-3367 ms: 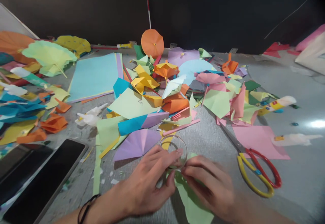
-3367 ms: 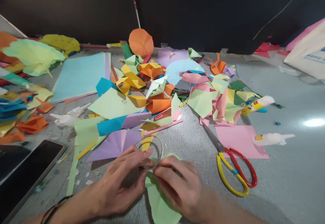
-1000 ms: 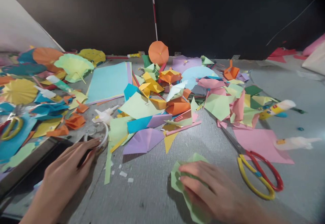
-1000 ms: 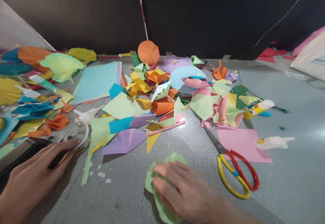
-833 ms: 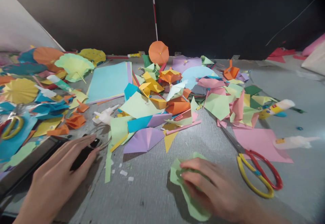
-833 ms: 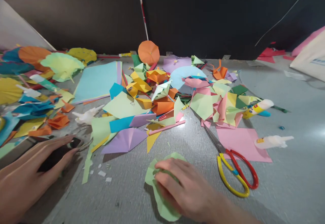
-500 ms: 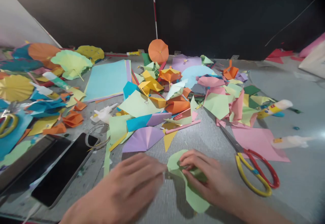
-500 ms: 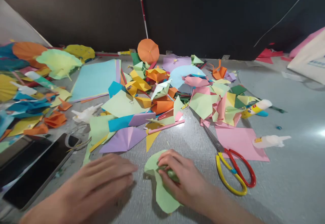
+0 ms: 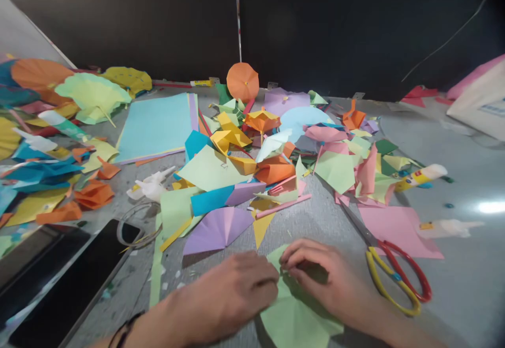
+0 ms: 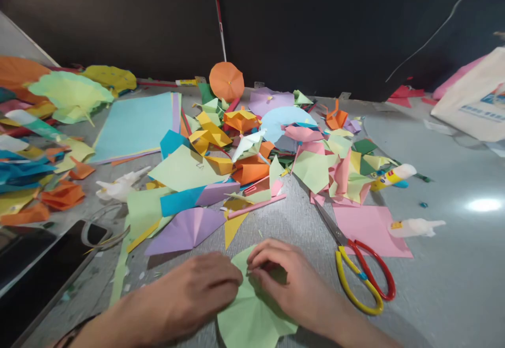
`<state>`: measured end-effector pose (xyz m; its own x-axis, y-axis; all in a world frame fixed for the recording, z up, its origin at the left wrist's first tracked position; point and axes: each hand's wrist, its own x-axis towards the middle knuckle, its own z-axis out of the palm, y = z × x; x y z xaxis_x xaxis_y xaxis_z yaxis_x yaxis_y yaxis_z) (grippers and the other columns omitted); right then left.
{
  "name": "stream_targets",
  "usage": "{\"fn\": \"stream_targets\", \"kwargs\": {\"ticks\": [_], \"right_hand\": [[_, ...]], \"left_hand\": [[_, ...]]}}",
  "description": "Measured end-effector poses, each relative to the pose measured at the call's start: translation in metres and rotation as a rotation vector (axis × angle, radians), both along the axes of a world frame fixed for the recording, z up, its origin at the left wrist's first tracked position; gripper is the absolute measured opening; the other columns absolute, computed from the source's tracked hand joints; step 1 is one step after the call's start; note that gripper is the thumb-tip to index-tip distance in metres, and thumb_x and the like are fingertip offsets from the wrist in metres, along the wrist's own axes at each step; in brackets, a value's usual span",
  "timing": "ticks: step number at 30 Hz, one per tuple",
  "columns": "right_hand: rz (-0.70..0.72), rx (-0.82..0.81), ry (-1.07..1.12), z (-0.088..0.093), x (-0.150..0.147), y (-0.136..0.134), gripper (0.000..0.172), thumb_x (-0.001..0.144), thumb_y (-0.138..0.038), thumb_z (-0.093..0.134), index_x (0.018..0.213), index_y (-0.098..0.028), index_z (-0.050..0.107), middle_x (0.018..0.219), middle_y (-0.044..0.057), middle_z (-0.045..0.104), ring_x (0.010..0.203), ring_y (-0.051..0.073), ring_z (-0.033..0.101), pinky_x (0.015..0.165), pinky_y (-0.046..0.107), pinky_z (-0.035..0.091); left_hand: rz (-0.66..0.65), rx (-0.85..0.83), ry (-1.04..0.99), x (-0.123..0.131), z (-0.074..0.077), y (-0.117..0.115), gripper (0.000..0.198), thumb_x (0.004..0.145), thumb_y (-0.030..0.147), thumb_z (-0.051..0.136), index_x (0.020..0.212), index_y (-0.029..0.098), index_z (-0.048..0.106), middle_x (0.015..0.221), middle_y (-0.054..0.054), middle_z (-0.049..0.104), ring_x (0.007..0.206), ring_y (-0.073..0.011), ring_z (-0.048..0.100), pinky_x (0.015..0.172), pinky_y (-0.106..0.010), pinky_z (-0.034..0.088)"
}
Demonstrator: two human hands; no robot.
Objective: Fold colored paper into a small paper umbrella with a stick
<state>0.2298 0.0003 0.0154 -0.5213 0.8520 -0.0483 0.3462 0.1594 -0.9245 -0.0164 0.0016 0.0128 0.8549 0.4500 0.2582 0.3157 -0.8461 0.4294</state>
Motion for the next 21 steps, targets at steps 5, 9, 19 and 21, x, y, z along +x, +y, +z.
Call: {"fn": "stream_targets", "kwargs": {"ticks": [5, 9, 19, 21], "right_hand": [[-0.056, -0.176, -0.053, 0.001, -0.003, 0.009, 0.021, 0.102, -0.035, 0.063, 0.090, -0.019, 0.070, 0.090, 0.004, 0.070, 0.081, 0.017, 0.068, 0.071, 0.027, 0.056], [-0.093, -0.201, -0.152, 0.004, -0.010, 0.014, 0.020, 0.100, -0.032, 0.062, 0.088, -0.018, 0.070, 0.081, 0.001, 0.068, 0.070, 0.015, 0.064, 0.065, 0.026, 0.053], [-0.061, -0.122, -0.372, 0.013, -0.020, 0.023, 0.013, 0.097, -0.026, 0.062, 0.089, -0.020, 0.072, 0.084, 0.002, 0.075, 0.075, 0.017, 0.068, 0.064, 0.027, 0.051], [-0.061, -0.134, -0.379, 0.012, -0.022, 0.025, 0.015, 0.098, -0.028, 0.061, 0.090, -0.020, 0.072, 0.085, 0.003, 0.075, 0.074, 0.017, 0.068, 0.064, 0.027, 0.051]], "left_hand": [[0.005, 0.255, 0.095, 0.009, -0.006, -0.017, 0.013, 0.097, 0.017, 0.068, 0.085, 0.015, 0.063, 0.091, -0.006, 0.065, 0.087, -0.0222, 0.060, 0.087, -0.037, 0.052], [0.036, 0.308, 0.067, 0.009, -0.011, -0.024, 0.015, 0.095, 0.024, 0.074, 0.086, 0.015, 0.066, 0.094, -0.007, 0.066, 0.097, -0.0252, 0.062, 0.106, -0.042, 0.048], [0.059, 0.339, 0.044, 0.008, -0.014, -0.025, 0.013, 0.100, 0.024, 0.065, 0.097, 0.014, 0.073, 0.116, -0.014, 0.075, 0.119, -0.0276, 0.066, 0.108, -0.038, 0.052], [0.073, 0.340, 0.055, 0.008, -0.014, -0.025, 0.012, 0.099, 0.023, 0.066, 0.097, 0.014, 0.073, 0.117, -0.013, 0.076, 0.118, -0.0278, 0.067, 0.111, -0.039, 0.051]]}}
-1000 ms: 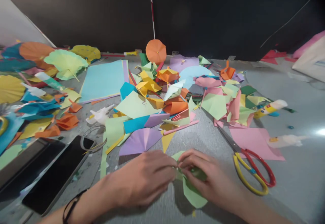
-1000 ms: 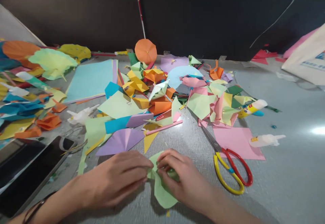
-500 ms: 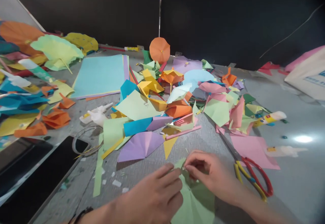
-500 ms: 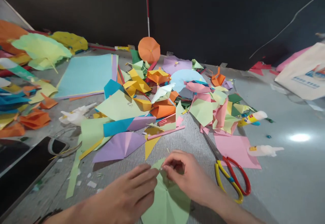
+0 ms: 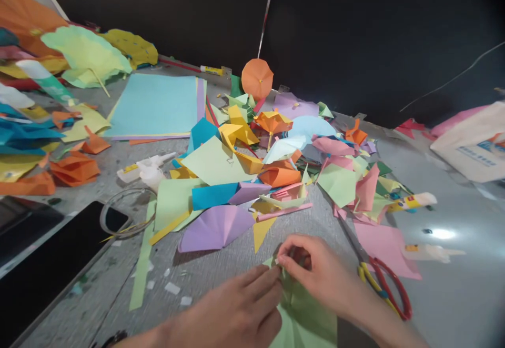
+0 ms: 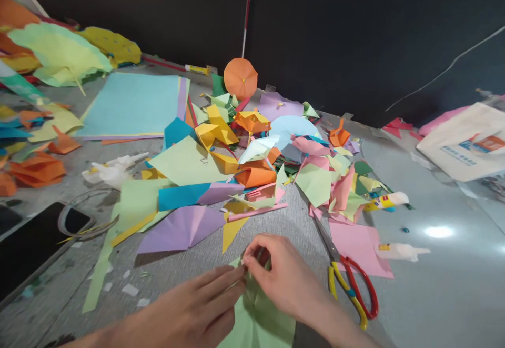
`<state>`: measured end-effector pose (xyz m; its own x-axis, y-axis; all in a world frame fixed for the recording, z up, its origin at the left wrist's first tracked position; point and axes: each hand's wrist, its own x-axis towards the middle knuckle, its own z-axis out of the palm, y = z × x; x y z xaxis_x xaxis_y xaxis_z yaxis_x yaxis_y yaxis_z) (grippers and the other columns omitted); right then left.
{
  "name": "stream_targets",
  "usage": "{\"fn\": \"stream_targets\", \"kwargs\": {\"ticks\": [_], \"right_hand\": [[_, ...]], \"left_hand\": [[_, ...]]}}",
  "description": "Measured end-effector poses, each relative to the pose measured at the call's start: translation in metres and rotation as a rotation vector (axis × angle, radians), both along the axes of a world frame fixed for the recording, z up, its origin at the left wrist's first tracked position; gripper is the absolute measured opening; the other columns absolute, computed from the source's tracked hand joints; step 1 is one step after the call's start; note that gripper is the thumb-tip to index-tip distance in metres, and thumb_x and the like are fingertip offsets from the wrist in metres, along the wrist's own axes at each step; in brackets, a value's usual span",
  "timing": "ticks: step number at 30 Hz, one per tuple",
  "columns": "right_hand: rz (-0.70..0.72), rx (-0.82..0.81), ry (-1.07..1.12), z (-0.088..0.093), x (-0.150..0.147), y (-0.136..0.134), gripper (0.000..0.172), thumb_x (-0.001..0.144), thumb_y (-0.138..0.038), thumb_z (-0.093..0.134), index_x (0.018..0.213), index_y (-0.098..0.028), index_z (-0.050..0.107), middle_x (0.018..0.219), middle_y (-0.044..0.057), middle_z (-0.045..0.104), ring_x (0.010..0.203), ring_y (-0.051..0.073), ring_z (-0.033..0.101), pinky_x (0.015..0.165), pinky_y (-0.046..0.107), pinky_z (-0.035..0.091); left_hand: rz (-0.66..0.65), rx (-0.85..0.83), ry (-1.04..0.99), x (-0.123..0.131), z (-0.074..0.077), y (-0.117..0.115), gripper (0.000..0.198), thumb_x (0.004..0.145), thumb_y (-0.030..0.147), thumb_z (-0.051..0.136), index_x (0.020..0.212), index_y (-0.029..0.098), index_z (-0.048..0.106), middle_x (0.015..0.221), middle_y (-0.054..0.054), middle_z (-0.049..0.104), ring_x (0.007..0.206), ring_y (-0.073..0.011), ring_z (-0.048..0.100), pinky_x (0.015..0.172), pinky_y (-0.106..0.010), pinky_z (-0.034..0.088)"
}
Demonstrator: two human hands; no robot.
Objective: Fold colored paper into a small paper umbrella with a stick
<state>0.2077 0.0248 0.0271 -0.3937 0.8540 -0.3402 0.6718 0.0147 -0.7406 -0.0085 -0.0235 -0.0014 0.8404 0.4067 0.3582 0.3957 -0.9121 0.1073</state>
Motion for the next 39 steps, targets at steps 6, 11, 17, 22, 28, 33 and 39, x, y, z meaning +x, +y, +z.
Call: {"fn": "stream_targets", "kwargs": {"ticks": [6, 11, 17, 22, 28, 33, 39], "right_hand": [[-0.039, -0.062, -0.055, -0.003, -0.006, 0.000, 0.019, 0.099, -0.033, 0.061, 0.089, -0.021, 0.071, 0.086, 0.003, 0.074, 0.080, 0.020, 0.068, 0.066, 0.029, 0.050], [-0.036, -0.023, -0.092, -0.002, -0.011, -0.003, 0.016, 0.098, -0.026, 0.060, 0.086, -0.021, 0.070, 0.083, 0.002, 0.073, 0.075, 0.019, 0.067, 0.066, 0.029, 0.048], [-0.101, 0.020, -0.111, -0.002, -0.018, -0.012, 0.016, 0.095, -0.017, 0.060, 0.082, -0.020, 0.068, 0.083, 0.002, 0.073, 0.075, 0.018, 0.067, 0.070, 0.030, 0.051], [-0.155, 0.007, -0.163, 0.002, -0.023, -0.016, 0.018, 0.099, -0.019, 0.058, 0.084, -0.021, 0.068, 0.085, 0.001, 0.072, 0.078, 0.018, 0.067, 0.073, 0.029, 0.051], [-0.154, 0.013, -0.148, 0.001, -0.023, -0.016, 0.018, 0.098, -0.016, 0.058, 0.084, -0.021, 0.068, 0.083, 0.001, 0.072, 0.076, 0.017, 0.067, 0.072, 0.029, 0.051], [-0.150, 0.047, -0.165, -0.003, -0.023, -0.017, 0.019, 0.098, -0.014, 0.057, 0.083, -0.021, 0.068, 0.083, 0.001, 0.072, 0.075, 0.017, 0.067, 0.070, 0.028, 0.051], [-0.150, 0.119, -0.173, -0.004, -0.023, -0.021, 0.020, 0.096, -0.009, 0.058, 0.083, -0.021, 0.068, 0.082, 0.000, 0.072, 0.075, 0.017, 0.068, 0.069, 0.027, 0.052]], "left_hand": [[-0.001, -0.046, -0.030, 0.001, -0.001, 0.001, 0.010, 0.096, 0.023, 0.069, 0.095, 0.014, 0.073, 0.119, -0.014, 0.077, 0.109, -0.0266, 0.069, 0.099, -0.037, 0.057], [0.026, -0.046, -0.068, 0.002, -0.001, 0.001, 0.013, 0.100, 0.019, 0.061, 0.096, 0.014, 0.072, 0.114, -0.013, 0.078, 0.103, -0.0253, 0.070, 0.096, -0.036, 0.056], [0.063, -0.059, -0.123, 0.004, -0.005, -0.001, 0.010, 0.097, 0.014, 0.062, 0.096, 0.015, 0.072, 0.109, -0.010, 0.080, 0.101, -0.0233, 0.070, 0.102, -0.035, 0.052], [0.070, -0.043, -0.110, 0.006, -0.014, -0.005, 0.015, 0.099, 0.023, 0.061, 0.091, 0.016, 0.070, 0.111, -0.010, 0.079, 0.102, -0.0237, 0.069, 0.103, -0.039, 0.051], [0.137, -0.052, -0.156, 0.006, -0.014, -0.008, 0.012, 0.097, 0.021, 0.063, 0.088, 0.018, 0.070, 0.114, -0.008, 0.078, 0.113, -0.0271, 0.067, 0.111, -0.046, 0.046], [0.154, -0.029, -0.176, 0.005, -0.016, -0.008, 0.013, 0.098, 0.019, 0.061, 0.087, 0.018, 0.069, 0.114, -0.009, 0.078, 0.116, -0.0293, 0.067, 0.111, -0.049, 0.047], [0.128, -0.047, -0.130, 0.004, -0.016, -0.010, 0.015, 0.099, 0.023, 0.057, 0.098, 0.017, 0.071, 0.122, -0.011, 0.077, 0.126, -0.0334, 0.066, 0.115, -0.054, 0.047]]}}
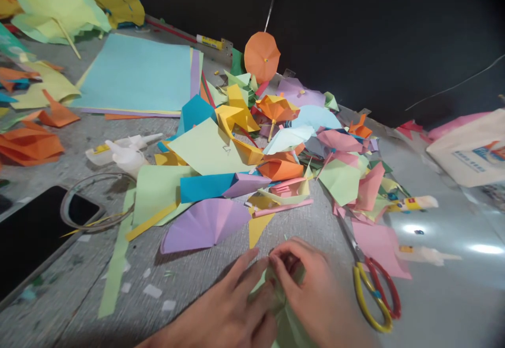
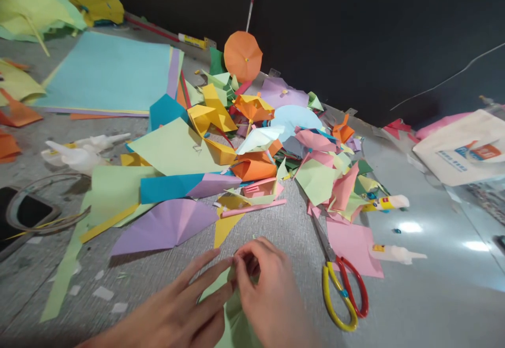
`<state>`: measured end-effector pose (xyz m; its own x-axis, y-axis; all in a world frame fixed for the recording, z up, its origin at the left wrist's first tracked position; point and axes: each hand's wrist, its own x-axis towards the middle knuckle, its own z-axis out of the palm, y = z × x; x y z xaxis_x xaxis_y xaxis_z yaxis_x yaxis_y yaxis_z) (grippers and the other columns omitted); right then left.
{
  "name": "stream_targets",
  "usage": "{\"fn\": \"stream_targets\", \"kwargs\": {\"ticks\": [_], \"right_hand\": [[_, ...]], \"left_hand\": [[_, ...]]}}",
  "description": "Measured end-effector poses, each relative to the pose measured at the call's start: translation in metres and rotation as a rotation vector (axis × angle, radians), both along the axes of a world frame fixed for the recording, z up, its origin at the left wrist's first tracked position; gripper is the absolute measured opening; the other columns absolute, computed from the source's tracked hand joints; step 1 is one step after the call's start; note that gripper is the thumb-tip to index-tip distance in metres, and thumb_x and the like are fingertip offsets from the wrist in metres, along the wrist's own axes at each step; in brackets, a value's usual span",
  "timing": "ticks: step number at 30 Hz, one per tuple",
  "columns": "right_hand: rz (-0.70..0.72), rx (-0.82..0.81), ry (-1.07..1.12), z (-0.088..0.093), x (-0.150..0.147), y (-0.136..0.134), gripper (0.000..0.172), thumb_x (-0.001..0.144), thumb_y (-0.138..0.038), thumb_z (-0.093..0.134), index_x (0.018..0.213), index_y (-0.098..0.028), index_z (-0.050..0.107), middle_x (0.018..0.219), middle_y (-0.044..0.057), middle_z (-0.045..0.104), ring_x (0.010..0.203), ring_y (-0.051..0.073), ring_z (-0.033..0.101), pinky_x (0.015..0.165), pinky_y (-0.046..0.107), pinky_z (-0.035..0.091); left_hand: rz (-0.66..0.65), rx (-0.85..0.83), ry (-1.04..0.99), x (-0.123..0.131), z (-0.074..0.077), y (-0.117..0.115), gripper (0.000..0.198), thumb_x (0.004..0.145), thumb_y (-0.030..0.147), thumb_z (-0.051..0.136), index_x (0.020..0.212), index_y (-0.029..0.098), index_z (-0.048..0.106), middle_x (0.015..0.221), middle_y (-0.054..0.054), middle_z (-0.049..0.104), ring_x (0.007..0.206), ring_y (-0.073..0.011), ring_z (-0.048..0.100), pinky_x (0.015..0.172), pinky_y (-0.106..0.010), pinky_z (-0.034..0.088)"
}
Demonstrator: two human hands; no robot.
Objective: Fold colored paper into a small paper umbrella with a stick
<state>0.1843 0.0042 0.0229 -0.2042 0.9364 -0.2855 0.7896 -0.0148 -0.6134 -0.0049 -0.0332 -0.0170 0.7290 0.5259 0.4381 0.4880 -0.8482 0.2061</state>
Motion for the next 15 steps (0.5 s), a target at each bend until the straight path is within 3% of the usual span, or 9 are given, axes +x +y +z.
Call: {"fn": "stream_targets", "kwargs": {"ticks": [9, 15], "right_hand": [[-0.008, 0.011, -0.021, -0.0021, 0.0002, -0.0018, 0.020, 0.096, -0.010, 0.058, 0.084, -0.021, 0.069, 0.084, 0.001, 0.072, 0.076, 0.018, 0.068, 0.070, 0.030, 0.052], [0.021, 0.032, -0.039, -0.0033, 0.0023, -0.0040, 0.017, 0.097, -0.012, 0.058, 0.086, -0.022, 0.067, 0.084, 0.000, 0.072, 0.077, 0.019, 0.069, 0.069, 0.031, 0.051]], "left_hand": [[0.022, 0.079, -0.017, 0.0045, -0.0030, 0.0028, 0.014, 0.095, 0.015, 0.054, 0.086, 0.018, 0.065, 0.107, -0.011, 0.080, 0.115, -0.0330, 0.072, 0.116, -0.057, 0.046], [0.005, 0.007, -0.029, 0.0041, 0.0006, 0.0093, 0.016, 0.098, 0.017, 0.052, 0.092, 0.018, 0.066, 0.106, -0.009, 0.078, 0.113, -0.0319, 0.070, 0.112, -0.057, 0.049]]}}
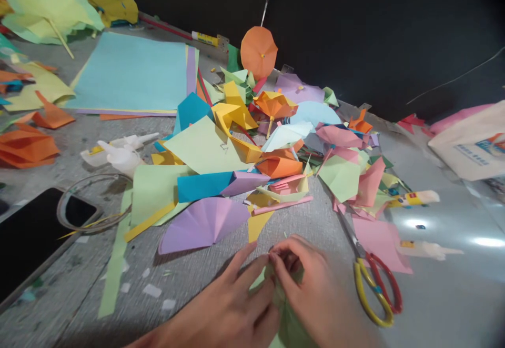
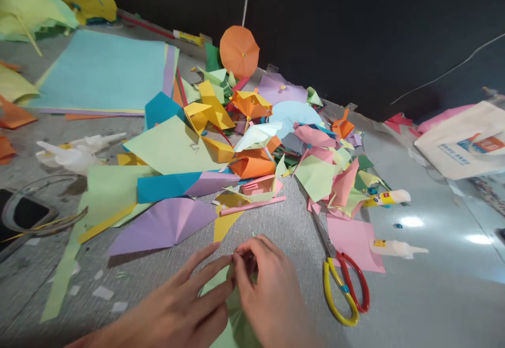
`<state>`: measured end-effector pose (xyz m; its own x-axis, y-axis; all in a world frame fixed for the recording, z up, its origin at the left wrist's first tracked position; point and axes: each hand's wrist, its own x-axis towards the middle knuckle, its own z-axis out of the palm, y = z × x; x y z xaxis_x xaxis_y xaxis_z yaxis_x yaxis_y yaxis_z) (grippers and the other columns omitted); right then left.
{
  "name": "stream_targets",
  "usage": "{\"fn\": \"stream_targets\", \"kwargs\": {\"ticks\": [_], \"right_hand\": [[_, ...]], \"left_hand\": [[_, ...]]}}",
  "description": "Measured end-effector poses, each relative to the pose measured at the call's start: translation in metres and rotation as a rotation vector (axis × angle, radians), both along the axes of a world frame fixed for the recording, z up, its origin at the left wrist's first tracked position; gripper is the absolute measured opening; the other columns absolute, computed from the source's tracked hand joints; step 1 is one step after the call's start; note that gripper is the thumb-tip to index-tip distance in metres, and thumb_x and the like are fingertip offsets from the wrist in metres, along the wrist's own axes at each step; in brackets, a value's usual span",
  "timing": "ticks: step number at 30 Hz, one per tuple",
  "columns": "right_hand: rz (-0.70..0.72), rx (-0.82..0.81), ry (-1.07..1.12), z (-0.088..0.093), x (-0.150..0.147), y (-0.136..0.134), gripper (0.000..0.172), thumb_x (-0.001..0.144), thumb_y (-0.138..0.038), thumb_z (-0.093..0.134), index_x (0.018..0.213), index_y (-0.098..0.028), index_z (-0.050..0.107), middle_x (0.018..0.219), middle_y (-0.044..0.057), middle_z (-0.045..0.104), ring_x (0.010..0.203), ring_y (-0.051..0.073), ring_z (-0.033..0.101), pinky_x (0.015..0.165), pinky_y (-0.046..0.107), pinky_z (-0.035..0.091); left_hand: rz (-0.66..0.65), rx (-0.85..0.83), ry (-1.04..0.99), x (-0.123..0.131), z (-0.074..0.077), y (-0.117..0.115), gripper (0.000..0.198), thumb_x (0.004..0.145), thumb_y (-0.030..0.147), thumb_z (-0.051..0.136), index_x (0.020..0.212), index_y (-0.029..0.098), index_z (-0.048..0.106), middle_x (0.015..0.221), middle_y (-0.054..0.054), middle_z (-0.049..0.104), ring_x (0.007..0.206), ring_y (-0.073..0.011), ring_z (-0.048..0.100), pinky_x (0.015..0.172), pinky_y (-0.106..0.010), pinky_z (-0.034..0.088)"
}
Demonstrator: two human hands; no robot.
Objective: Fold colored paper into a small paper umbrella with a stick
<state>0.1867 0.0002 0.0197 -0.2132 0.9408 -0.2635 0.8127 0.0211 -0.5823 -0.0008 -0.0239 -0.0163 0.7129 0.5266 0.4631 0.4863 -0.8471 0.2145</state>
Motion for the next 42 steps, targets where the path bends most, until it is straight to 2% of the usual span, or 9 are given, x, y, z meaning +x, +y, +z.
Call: {"fn": "stream_targets", "kwargs": {"ticks": [3, 12, 17, 21, 27, 32, 36, 42], "right_hand": [[0.007, -0.010, -0.007, 0.001, 0.001, 0.000, 0.014, 0.098, -0.015, 0.058, 0.090, -0.023, 0.067, 0.086, 0.001, 0.072, 0.077, 0.019, 0.069, 0.068, 0.031, 0.052], [-0.019, -0.021, -0.067, 0.003, 0.002, -0.002, 0.009, 0.095, -0.016, 0.061, 0.093, -0.022, 0.067, 0.088, 0.001, 0.072, 0.072, 0.019, 0.069, 0.066, 0.031, 0.051], [-0.031, -0.053, -0.016, 0.007, 0.003, 0.000, 0.012, 0.097, -0.016, 0.057, 0.094, -0.022, 0.067, 0.088, 0.002, 0.073, 0.075, 0.019, 0.070, 0.068, 0.031, 0.053], [-0.036, -0.059, 0.039, 0.009, 0.005, 0.003, 0.014, 0.099, -0.017, 0.055, 0.093, -0.021, 0.067, 0.089, 0.003, 0.074, 0.079, 0.019, 0.070, 0.071, 0.031, 0.054], [-0.047, -0.077, 0.027, 0.008, 0.003, 0.004, 0.017, 0.099, -0.017, 0.054, 0.090, -0.021, 0.067, 0.087, 0.002, 0.073, 0.079, 0.020, 0.069, 0.071, 0.032, 0.052], [-0.040, -0.076, 0.045, 0.007, 0.003, 0.003, 0.018, 0.101, -0.019, 0.053, 0.090, -0.022, 0.066, 0.088, 0.002, 0.072, 0.080, 0.020, 0.068, 0.072, 0.033, 0.051], [-0.029, -0.064, 0.050, 0.006, 0.004, 0.002, 0.017, 0.100, -0.018, 0.053, 0.089, -0.022, 0.066, 0.087, 0.002, 0.072, 0.078, 0.019, 0.068, 0.071, 0.032, 0.051], [-0.026, -0.068, 0.062, 0.006, 0.003, 0.002, 0.018, 0.099, -0.018, 0.052, 0.089, -0.022, 0.066, 0.087, 0.003, 0.073, 0.079, 0.019, 0.069, 0.070, 0.032, 0.052]], "left_hand": [[-0.006, -0.040, -0.017, 0.000, 0.002, 0.002, 0.022, 0.102, 0.017, 0.048, 0.090, 0.019, 0.066, 0.094, -0.006, 0.075, 0.109, -0.0299, 0.069, 0.113, -0.058, 0.048], [-0.035, -0.059, -0.017, 0.002, 0.002, 0.003, 0.023, 0.105, 0.020, 0.049, 0.088, 0.019, 0.064, 0.088, -0.003, 0.069, 0.108, -0.0295, 0.063, 0.113, -0.058, 0.043], [-0.023, -0.064, -0.039, 0.002, -0.001, 0.004, 0.019, 0.105, 0.022, 0.052, 0.091, 0.019, 0.064, 0.095, -0.004, 0.072, 0.112, -0.0293, 0.062, 0.115, -0.056, 0.040], [-0.039, -0.079, -0.039, -0.002, 0.001, 0.004, 0.017, 0.103, 0.022, 0.056, 0.087, 0.019, 0.063, 0.097, -0.003, 0.074, 0.105, -0.0269, 0.064, 0.117, -0.055, 0.037], [-0.030, -0.091, 0.010, -0.004, 0.007, 0.001, 0.011, 0.100, 0.024, 0.058, 0.098, 0.019, 0.068, 0.107, -0.006, 0.075, 0.115, -0.0301, 0.063, 0.118, -0.056, 0.038], [0.000, -0.074, -0.086, 0.001, -0.003, -0.001, 0.018, 0.099, 0.017, 0.057, 0.081, 0.018, 0.061, 0.093, -0.004, 0.073, 0.100, -0.0246, 0.064, 0.117, -0.055, 0.040], [0.026, -0.038, -0.137, 0.004, -0.010, -0.001, 0.020, 0.097, 0.013, 0.058, 0.078, 0.019, 0.060, 0.094, -0.004, 0.072, 0.109, -0.0261, 0.062, 0.116, -0.053, 0.040], [0.017, -0.069, -0.109, 0.003, -0.006, -0.001, 0.018, 0.099, 0.016, 0.057, 0.082, 0.018, 0.062, 0.098, -0.005, 0.073, 0.114, -0.0272, 0.061, 0.117, -0.054, 0.039]]}}
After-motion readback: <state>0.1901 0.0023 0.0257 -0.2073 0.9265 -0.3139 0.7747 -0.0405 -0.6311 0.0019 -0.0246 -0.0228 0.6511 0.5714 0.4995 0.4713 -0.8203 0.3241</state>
